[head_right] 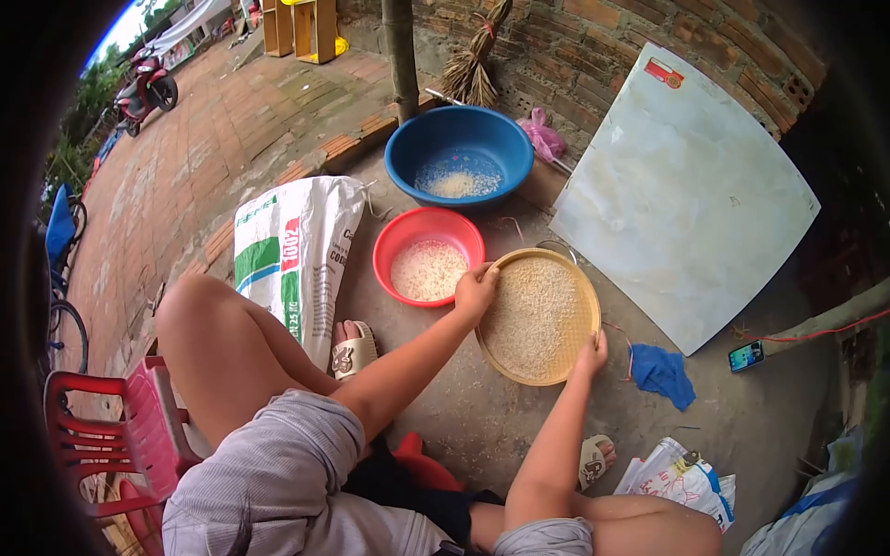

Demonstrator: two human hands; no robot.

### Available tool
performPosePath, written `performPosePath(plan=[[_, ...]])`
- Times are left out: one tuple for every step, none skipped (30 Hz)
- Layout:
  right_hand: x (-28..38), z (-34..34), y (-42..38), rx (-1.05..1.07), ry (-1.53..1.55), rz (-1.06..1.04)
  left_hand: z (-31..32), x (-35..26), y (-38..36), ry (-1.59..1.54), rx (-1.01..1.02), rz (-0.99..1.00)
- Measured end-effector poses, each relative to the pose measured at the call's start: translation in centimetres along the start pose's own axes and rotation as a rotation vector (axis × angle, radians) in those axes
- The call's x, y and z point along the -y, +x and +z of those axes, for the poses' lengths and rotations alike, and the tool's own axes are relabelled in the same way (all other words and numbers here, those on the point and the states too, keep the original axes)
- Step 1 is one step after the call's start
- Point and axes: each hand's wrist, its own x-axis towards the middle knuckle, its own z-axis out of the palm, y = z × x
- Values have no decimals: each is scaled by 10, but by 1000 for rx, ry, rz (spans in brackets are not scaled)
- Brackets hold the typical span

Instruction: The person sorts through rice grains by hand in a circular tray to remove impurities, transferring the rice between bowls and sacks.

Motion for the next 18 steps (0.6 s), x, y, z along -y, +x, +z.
performPosePath(plan=[[5,16,-3,-49,12,-48,-1,12,19,-72,-10,18],[10,32,-5,-90,17,-103,-9,25,44,-153,-26,33],[19,54,-10,-76,-16,-64,-29,22,59,-316,116,-190],[29,76,-17,-56,-45,-26,-52,18,70,-478,258,-404],[35,91,-23,-35,-52,-38,-69,14,75,-538,273,-470],[40,106,-30,-1,-2,-68,-83,10,81,-588,289,-534],[43,119,-32,30,54,-95,-88,16,85,-614,280,-479],[48,126,-32,44,66,-97,-83,33,93,-701,323,-366],[49,126,-30,76,174,-32,-85,25,88,-658,303,-365],[45,126,-27,107,278,40,-86,18,86,-616,283,-372],[41,125,-23,146,300,102,-84,26,93,-668,305,-381],[39,128,-21,155,288,115,-90,28,93,-673,290,-394],[38,131,-16,229,443,242,-94,29,95,-741,370,-515],[37,135,-11,300,598,369,-98,29,98,-813,451,-631],[34,145,-12,287,595,294,-103,44,107,-818,479,-635],[41,157,-17,301,583,303,-112,40,106,-830,462,-638],[48,168,-22,309,616,318,-122,36,104,-852,440,-506],[51,177,-25,315,651,335,-132,34,103,-864,418,-375]])
